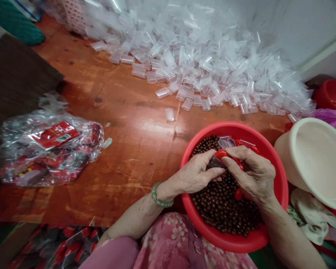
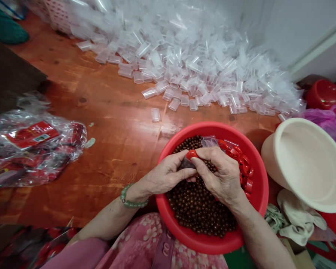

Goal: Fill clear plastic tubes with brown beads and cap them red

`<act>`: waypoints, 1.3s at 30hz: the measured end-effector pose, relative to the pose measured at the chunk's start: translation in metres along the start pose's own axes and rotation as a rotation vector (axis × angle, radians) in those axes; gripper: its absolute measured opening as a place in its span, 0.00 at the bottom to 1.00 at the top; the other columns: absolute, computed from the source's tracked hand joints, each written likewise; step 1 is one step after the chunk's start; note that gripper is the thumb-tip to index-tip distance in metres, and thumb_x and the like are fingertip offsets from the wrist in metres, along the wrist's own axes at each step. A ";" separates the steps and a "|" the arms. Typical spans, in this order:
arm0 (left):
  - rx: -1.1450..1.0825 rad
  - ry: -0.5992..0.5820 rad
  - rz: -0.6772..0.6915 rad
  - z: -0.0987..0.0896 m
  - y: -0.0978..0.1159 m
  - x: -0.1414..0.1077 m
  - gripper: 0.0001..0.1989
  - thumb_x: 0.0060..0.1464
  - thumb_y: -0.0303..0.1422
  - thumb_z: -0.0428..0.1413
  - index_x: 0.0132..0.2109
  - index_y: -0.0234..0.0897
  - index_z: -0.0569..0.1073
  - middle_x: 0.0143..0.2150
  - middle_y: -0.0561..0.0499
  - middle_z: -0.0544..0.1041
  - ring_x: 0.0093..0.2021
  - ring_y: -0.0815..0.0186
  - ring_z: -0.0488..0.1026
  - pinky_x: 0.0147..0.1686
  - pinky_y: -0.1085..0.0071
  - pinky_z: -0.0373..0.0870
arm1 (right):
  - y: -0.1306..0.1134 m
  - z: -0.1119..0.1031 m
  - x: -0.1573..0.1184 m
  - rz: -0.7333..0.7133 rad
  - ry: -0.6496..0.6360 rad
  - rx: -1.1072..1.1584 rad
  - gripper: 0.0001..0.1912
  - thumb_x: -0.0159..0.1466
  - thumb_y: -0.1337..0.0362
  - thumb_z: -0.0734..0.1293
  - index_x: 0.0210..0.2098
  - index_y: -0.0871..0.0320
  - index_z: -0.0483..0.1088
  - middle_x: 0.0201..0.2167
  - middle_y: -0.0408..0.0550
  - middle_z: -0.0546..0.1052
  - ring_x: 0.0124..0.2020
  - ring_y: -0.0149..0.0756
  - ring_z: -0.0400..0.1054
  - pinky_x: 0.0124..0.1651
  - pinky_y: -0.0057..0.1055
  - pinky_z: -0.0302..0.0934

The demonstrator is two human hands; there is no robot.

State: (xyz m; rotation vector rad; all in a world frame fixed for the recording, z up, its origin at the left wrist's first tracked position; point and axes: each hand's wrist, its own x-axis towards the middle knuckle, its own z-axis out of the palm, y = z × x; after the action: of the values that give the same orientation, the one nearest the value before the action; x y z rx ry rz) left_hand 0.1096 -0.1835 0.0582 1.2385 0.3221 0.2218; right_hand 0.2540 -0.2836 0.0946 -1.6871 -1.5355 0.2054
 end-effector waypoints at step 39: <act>-0.225 -0.022 0.089 -0.001 -0.003 0.009 0.17 0.55 0.42 0.63 0.45 0.35 0.76 0.43 0.49 0.79 0.47 0.60 0.74 0.55 0.62 0.68 | 0.006 0.023 -0.004 -0.471 -0.043 -0.624 0.31 0.59 0.63 0.66 0.59 0.72 0.60 0.43 0.63 0.76 0.43 0.47 0.71 0.50 0.46 0.65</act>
State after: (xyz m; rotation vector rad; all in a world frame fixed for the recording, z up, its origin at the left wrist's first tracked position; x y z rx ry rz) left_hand 0.1178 -0.1807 0.0543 1.0331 0.2166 0.3118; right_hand 0.2437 -0.2758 0.0738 -1.7031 -2.1204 -0.5376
